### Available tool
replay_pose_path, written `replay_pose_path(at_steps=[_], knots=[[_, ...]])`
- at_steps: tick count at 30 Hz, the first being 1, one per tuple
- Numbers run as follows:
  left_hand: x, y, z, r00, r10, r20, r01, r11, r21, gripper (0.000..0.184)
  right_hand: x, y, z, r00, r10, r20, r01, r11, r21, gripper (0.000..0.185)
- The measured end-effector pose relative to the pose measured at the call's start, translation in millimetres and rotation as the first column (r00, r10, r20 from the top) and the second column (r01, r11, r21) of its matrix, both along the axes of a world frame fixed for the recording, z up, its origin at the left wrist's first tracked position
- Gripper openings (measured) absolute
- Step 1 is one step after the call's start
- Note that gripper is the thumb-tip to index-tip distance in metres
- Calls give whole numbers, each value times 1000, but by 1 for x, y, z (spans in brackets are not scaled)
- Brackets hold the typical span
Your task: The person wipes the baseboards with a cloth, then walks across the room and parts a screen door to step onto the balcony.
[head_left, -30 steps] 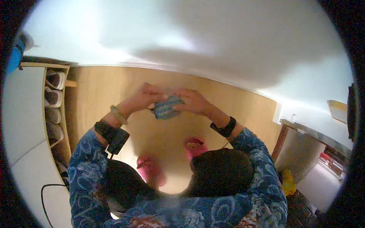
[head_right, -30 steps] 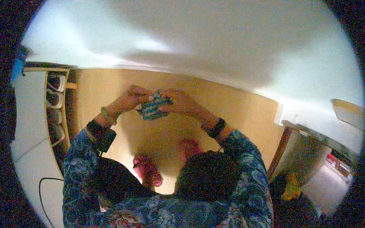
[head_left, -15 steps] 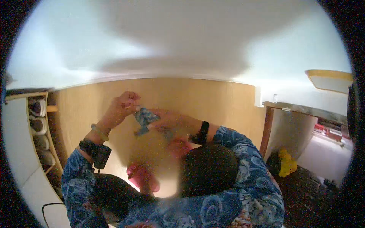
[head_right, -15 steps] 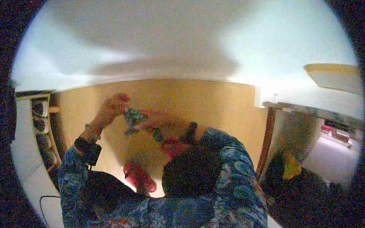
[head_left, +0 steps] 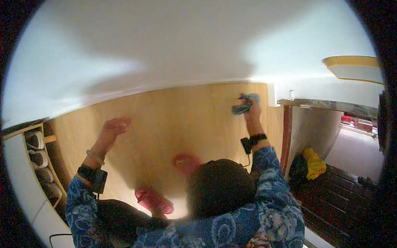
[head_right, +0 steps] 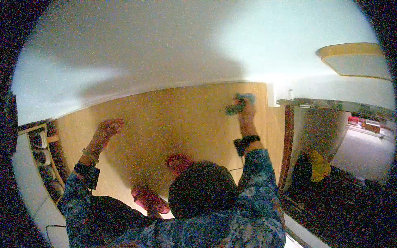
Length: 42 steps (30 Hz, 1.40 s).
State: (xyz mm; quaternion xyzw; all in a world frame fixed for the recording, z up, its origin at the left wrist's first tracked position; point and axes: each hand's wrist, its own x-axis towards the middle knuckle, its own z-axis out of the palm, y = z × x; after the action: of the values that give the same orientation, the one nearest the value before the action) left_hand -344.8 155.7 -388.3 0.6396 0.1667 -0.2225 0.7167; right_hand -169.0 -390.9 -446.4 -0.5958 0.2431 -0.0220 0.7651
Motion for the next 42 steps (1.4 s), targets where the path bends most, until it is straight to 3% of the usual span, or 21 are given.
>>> replay_pose_path(at_steps=[1,3,6,9,10,13,14,17,18,21,22,25,29,32,34,36,38,41,42], knots=[[-2,0,-2,1000,10,6,-9,1000,-25,34,18,-23,-4,991,-128,45,134,973,-190,19],[-5,-1,-5,999,32,17,-30,997,-75,34,39,-40,12,946,-260,195,318,860,-398,18],[-4,-2,0,996,72,-52,-75,996,-51,34,92,-96,3,949,-291,125,294,661,-691,29],[-8,4,-6,992,101,-70,-105,993,-59,37,121,-101,21,929,-320,185,303,369,-879,32],[-9,2,-5,991,115,-72,-117,992,-34,37,122,-95,27,931,-241,274,352,397,-847,34],[-10,-1,0,984,146,-97,-146,989,15,37,145,-130,14,986,-86,141,149,90,-985,33],[-10,-2,2,982,150,-114,-148,989,18,37,146,-126,17,987,-94,127,142,170,-975,34],[-15,-2,2,976,151,-155,-143,988,60,36,169,-178,-29,996,35,-88,-93,227,-969,32],[-16,0,1,976,154,-154,-143,986,83,35,161,-157,-17,992,106,-69,-68,-13,-998,29],[-17,0,6,971,180,-158,-173,983,57,33,142,-115,10,967,123,-224,-175,-319,-931,25],[-18,3,4,976,163,-142,-157,986,52,35,128,-84,29,960,183,-211,-149,-302,-942,22],[-19,9,-1,983,154,-102,-152,988,22,35,125,-62,19,928,132,-348,-241,-499,-832,18],[-16,7,5,975,201,-99,-208,976,-62,30,103,-2,13,941,272,-201,-87,-380,-921,21],[-12,7,2,968,218,-121,-228,971,-76,29,87,54,9,927,98,-361,-300,-383,-874,23],[-11,8,-2,967,223,-120,-234,969,-82,29,64,99,27,891,235,-388,-165,-629,-760,21],[-11,10,-5,972,213,-95,-223,969,-110,29,51,142,22,883,238,-405,-128,-707,-696,20],[-12,10,-6,971,215,-104,-225,969,-99,30,31,193,42,685,156,-712,-284,-843,-457,16],[-12,12,-3,972,214,-98,-226,965,-131,30,9,268,77,651,60,-757,-364,-850,-380,14],[-13,13,-2,973,214,-90,-225,963,-148,30,10,267,53,678,230,-698,-196,-859,-473,14]])
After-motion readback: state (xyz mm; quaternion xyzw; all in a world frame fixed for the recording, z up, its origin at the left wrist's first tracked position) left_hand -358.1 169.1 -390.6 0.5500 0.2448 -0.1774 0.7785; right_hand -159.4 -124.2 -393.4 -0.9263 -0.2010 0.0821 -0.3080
